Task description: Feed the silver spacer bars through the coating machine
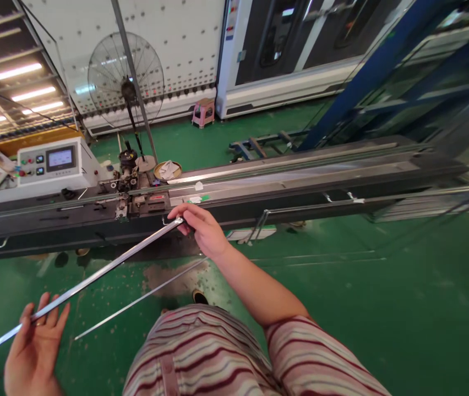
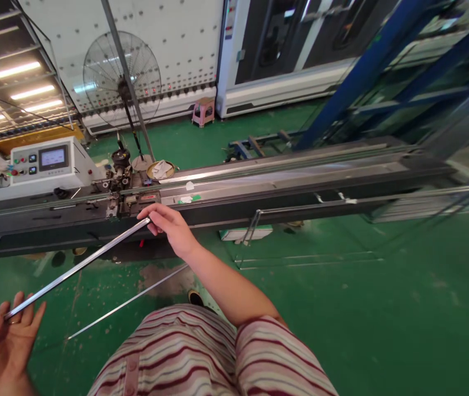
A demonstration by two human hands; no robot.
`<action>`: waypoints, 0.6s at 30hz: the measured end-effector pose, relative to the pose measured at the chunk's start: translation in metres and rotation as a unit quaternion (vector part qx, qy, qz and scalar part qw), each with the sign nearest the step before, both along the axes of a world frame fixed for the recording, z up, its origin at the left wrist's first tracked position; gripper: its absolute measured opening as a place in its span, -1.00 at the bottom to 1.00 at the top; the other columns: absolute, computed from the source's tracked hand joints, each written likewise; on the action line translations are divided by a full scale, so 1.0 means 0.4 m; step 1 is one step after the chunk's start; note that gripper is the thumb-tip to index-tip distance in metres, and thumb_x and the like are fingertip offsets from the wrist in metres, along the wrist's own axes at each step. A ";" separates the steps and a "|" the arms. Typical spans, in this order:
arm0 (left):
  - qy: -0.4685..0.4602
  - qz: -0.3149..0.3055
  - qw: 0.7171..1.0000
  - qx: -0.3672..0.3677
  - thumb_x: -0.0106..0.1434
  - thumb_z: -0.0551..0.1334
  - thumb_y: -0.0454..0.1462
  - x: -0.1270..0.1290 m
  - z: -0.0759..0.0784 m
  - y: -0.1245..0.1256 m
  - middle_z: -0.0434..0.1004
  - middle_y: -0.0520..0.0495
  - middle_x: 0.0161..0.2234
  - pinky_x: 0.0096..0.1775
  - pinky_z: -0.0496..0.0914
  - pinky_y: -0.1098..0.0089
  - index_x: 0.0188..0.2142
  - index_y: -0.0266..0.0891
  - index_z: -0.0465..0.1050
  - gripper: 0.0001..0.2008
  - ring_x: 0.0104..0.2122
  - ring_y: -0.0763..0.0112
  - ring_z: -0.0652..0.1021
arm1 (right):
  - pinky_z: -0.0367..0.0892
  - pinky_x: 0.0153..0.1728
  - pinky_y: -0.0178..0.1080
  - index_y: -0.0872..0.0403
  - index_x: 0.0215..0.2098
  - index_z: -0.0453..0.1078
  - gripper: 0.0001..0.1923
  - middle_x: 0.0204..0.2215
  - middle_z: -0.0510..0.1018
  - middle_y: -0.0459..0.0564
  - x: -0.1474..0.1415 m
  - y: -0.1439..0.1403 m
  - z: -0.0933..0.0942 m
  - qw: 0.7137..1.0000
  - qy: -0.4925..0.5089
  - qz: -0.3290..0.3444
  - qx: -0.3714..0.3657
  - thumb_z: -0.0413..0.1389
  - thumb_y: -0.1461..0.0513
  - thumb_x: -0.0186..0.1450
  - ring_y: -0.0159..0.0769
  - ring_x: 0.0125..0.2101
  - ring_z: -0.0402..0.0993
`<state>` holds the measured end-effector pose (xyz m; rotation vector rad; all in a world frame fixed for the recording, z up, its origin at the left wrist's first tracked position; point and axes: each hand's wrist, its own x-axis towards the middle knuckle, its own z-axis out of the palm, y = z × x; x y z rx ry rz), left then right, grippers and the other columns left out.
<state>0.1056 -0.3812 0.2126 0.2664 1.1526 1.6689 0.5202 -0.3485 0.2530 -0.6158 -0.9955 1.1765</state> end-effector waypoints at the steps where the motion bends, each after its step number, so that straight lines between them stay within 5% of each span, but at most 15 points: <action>1: 0.002 -0.001 1.000 -0.006 0.27 0.20 -0.27 0.008 0.005 -0.004 0.61 0.04 0.00 0.34 0.00 -0.18 -0.20 -0.04 0.57 -0.82 0.18 0.26 0.46 | 0.08 -0.52 -0.32 0.06 -0.30 0.55 -0.66 -0.44 0.45 -0.08 0.001 0.000 0.003 1.000 -0.007 -0.006 0.000 0.23 -0.05 0.24 -0.47 -0.56 0.20; 8: 0.027 0.020 0.999 -0.017 0.29 0.21 -0.26 0.010 0.007 -0.018 0.65 0.11 -0.12 0.33 -0.01 -0.26 -0.21 0.03 0.58 -0.83 -0.03 0.40 0.55 | 0.31 -0.39 -0.30 0.00 -0.10 0.55 -0.50 -0.31 0.55 -0.03 0.010 0.000 0.013 0.999 0.006 0.038 0.012 0.17 -0.18 0.25 -0.36 -0.38 0.38; 12: 0.037 0.029 0.999 -0.019 0.28 0.21 -0.28 0.004 0.001 -0.021 0.66 0.10 -0.17 0.33 0.03 -0.22 -0.26 -0.01 0.58 -0.84 -0.09 0.40 0.57 | 0.38 -0.34 -0.32 -0.02 -0.21 0.57 -0.66 -0.27 0.58 -0.06 0.001 -0.004 0.007 0.999 -0.016 -0.012 0.040 0.35 -0.02 0.15 -0.39 -0.36 0.40; 18: 0.026 0.029 0.999 -0.033 0.28 0.20 -0.27 0.023 -0.001 -0.032 0.66 0.12 -0.19 0.33 0.09 -0.15 -0.27 -0.02 0.59 -0.84 -0.19 0.42 0.60 | 0.48 -0.23 -0.24 -0.04 -0.22 0.60 -0.76 -0.25 0.62 -0.05 -0.001 -0.006 -0.011 0.991 -0.044 -0.115 0.057 0.33 0.05 0.19 -0.36 -0.34 0.49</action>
